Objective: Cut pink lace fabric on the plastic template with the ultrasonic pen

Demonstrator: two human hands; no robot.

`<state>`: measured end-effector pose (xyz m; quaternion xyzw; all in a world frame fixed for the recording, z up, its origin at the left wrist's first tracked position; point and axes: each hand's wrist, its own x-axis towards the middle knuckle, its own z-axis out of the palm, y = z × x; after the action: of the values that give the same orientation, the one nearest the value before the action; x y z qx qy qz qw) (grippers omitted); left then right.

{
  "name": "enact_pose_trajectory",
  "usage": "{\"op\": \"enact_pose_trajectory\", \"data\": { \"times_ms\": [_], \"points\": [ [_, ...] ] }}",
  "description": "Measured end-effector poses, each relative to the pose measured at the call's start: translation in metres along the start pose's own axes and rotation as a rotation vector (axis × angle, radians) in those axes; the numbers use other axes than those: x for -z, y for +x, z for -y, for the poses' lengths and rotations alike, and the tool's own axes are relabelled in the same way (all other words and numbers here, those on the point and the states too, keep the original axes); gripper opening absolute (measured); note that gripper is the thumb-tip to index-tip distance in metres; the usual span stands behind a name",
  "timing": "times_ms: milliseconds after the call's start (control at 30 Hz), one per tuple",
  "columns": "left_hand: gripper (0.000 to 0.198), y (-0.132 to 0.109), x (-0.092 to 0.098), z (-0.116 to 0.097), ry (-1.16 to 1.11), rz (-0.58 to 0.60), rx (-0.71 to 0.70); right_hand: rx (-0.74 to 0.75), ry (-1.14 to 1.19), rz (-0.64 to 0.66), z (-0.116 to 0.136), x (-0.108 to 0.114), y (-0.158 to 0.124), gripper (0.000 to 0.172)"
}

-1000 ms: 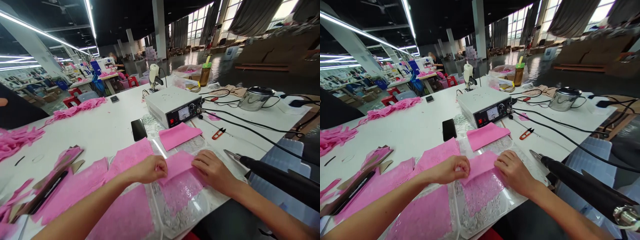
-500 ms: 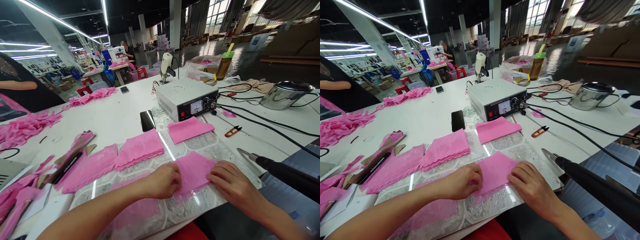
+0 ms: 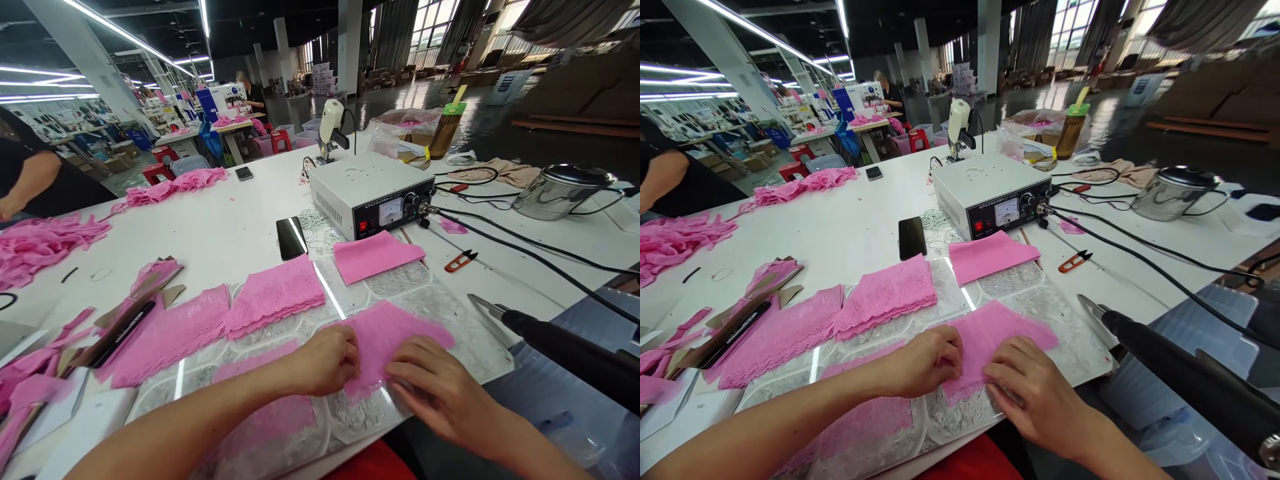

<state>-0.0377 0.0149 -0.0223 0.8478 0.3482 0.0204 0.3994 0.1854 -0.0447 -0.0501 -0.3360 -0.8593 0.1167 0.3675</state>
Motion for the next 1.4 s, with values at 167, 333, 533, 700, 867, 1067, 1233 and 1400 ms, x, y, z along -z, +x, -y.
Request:
{"op": "enact_pose_trajectory", "data": {
  "times_ms": [167,333,533,700,867,1067,1233,1400],
  "points": [
    [0.015,0.0,-0.001,0.002,-0.005,-0.003,-0.004,-0.013,0.067,0.026,0.006,-0.014,0.009,0.015],
    [0.016,-0.001,-0.001,0.003,0.0,-0.01,-0.008,0.001,0.073,0.018,0.005,-0.022,0.011,0.014],
    [0.018,0.0,0.001,0.001,0.024,-0.008,-0.014,-0.002,0.071,0.017,0.004,-0.028,0.01,0.015],
    [0.01,-0.011,0.009,-0.01,0.057,0.003,-0.04,-0.016,0.082,0.038,0.004,-0.027,0.008,0.015],
    [0.01,-0.027,0.006,-0.015,0.204,0.044,-0.096,-0.04,0.099,0.05,0.003,-0.028,0.005,0.015],
    [0.015,-0.026,-0.005,-0.01,0.324,0.05,-0.106,-0.04,0.086,0.047,0.002,-0.029,0.004,0.015],
    [0.016,-0.025,-0.002,-0.006,0.241,0.031,-0.113,-0.044,0.095,0.047,0.002,-0.028,0.004,0.016],
    [0.017,-0.026,0.0,-0.005,0.166,-0.003,-0.093,-0.047,0.102,0.049,0.001,-0.027,0.004,0.016]
  ]
}}
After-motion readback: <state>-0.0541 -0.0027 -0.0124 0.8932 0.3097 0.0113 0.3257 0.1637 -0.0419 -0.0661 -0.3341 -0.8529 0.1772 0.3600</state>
